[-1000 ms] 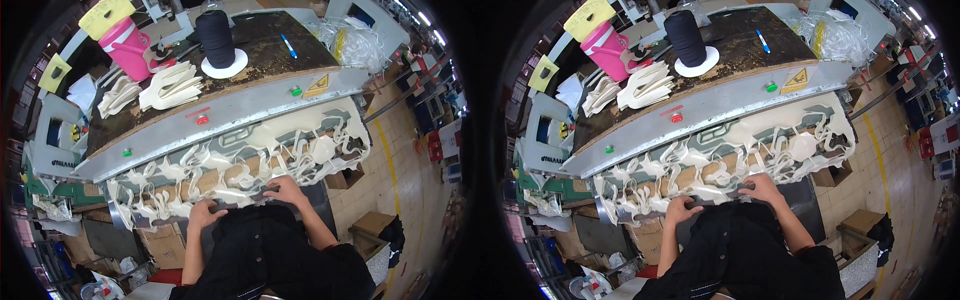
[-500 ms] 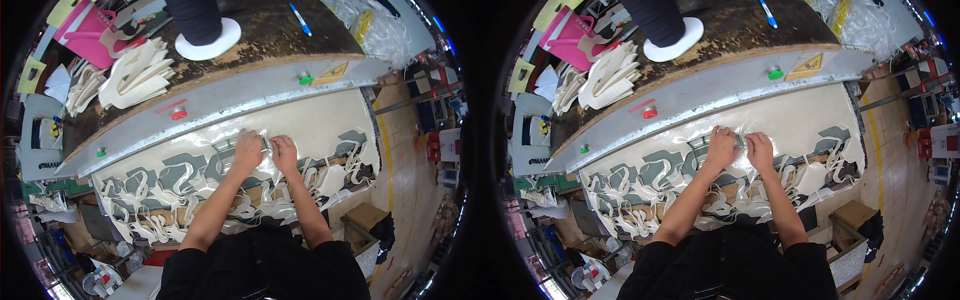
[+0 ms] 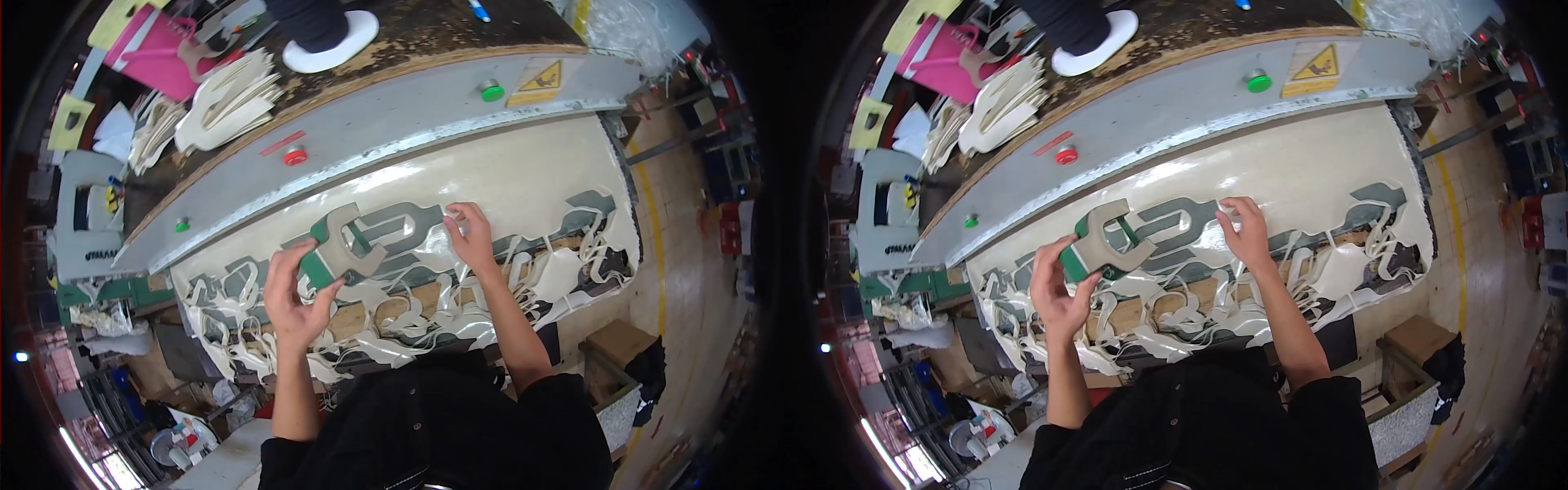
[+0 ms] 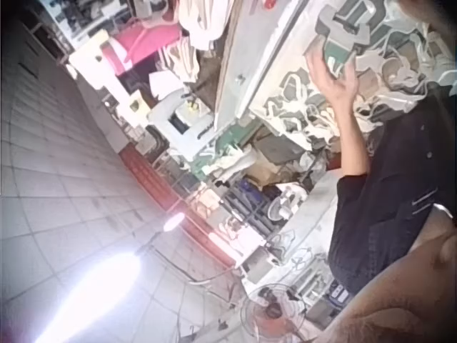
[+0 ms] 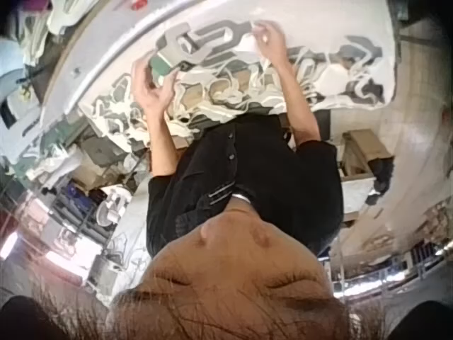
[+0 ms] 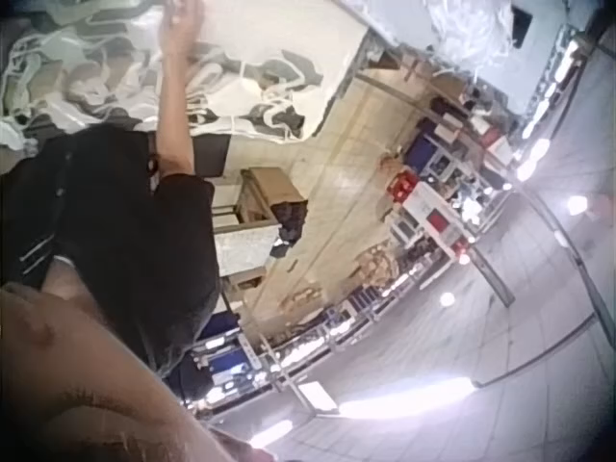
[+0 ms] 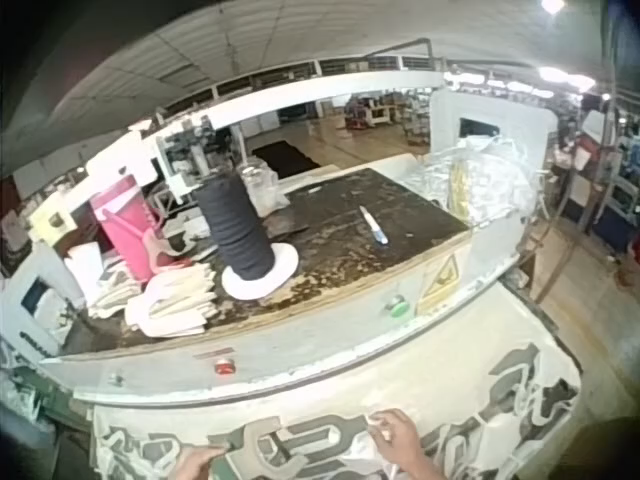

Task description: Using a metal die and a press machine to cut shoe components from a sheet of material.

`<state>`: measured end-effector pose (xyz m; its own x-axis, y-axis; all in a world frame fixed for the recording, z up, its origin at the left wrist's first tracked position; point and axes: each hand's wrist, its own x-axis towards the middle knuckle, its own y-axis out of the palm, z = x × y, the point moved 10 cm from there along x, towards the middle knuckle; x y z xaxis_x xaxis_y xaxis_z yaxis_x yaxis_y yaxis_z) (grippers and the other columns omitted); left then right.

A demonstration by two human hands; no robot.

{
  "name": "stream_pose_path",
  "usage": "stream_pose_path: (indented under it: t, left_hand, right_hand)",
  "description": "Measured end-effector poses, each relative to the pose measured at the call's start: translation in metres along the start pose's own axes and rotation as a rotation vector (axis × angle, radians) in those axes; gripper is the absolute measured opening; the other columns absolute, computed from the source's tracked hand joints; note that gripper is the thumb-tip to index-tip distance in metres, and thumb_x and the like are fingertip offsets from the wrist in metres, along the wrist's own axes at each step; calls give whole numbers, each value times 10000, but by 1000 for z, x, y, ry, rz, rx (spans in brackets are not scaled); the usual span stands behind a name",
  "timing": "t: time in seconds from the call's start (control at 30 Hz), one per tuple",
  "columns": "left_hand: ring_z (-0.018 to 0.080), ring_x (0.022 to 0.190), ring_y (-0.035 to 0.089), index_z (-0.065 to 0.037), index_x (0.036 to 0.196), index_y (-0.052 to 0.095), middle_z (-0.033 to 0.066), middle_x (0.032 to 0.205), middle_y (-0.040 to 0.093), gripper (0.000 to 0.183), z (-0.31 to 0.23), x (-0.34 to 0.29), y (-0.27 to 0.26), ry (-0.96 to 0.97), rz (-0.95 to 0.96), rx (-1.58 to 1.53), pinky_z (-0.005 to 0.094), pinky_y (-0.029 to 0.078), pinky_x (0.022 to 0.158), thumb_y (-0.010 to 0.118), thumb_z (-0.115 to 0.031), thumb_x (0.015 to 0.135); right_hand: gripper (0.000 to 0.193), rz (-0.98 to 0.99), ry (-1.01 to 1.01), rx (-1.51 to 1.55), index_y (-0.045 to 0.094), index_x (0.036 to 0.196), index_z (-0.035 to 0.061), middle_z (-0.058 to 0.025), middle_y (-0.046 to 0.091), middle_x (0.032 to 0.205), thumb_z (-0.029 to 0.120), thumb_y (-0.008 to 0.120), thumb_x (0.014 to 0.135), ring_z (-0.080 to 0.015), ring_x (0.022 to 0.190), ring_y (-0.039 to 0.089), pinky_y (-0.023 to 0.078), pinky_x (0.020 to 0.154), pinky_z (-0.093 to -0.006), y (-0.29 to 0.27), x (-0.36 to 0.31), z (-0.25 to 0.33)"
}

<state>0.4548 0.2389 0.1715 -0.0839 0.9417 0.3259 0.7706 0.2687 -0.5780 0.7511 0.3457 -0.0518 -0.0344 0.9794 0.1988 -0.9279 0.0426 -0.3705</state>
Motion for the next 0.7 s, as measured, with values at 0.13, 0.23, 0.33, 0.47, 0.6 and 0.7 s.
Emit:
stream_pose_path:
  t: [0.13, 0.23, 0.33, 0.47, 0.6, 0.7]
  left_hand:
    - [332, 1257, 660, 73, 1343, 623, 202, 1298, 621, 620, -19, -59, -46, 36, -199, -67, 413, 527, 1087, 889, 21, 785]
    - [277, 1250, 653, 77, 1379, 590, 158, 1290, 613, 592, 11, -105, -64, -125, -318, -205, 378, 515, 1103, 852, 37, 849]
    - [190, 1237, 645, 59, 1423, 559, 114, 1318, 648, 556, 64, -163, -72, -391, -443, -542, 318, 496, 1098, 814, 13, 931]
    - [128, 1056, 707, 35, 1333, 623, 86, 1212, 743, 343, 97, -217, -84, -588, -621, -735, 272, 555, 953, 743, -46, 1022]
    - [125, 857, 699, -28, 1286, 630, 51, 1102, 733, 303, 147, -257, -82, -794, -667, -1104, 271, 581, 839, 737, -192, 1054]
    - [182, 810, 722, -91, 1301, 555, 67, 1035, 696, 336, 174, -269, -97, -981, -690, -1126, 342, 641, 747, 728, -245, 1058]
  right_hand:
    - [506, 219, -140, 205, 694, 1282, 61, -132, 694, 1224, 224, 895, 847, -269, 1053, 673, 544, 911, -375, 36, -51, 79]
    - [715, 377, -246, 304, 649, 1351, 30, -167, 661, 1352, 343, 951, 783, -302, 1189, 662, 538, 994, -398, 83, -109, 131]
    - [808, 479, -343, 329, 622, 1364, 0, -201, 632, 1417, 463, 945, 785, -336, 1282, 634, 504, 1089, -445, 114, -166, 178]
    - [799, 382, -279, 482, 642, 1341, 16, -240, 624, 1428, 508, 943, 787, -396, 1349, 598, 479, 1136, -489, 132, -200, 173]
    - [778, 285, -453, 460, 650, 1314, -3, -236, 665, 1389, 556, 900, 833, -374, 1283, 650, 500, 1104, -472, 143, -202, 215]
    - [525, 400, -137, 464, 726, 1126, -50, -130, 785, 1053, 462, 760, 1018, -192, 984, 731, 562, 893, -346, 181, -203, 199]
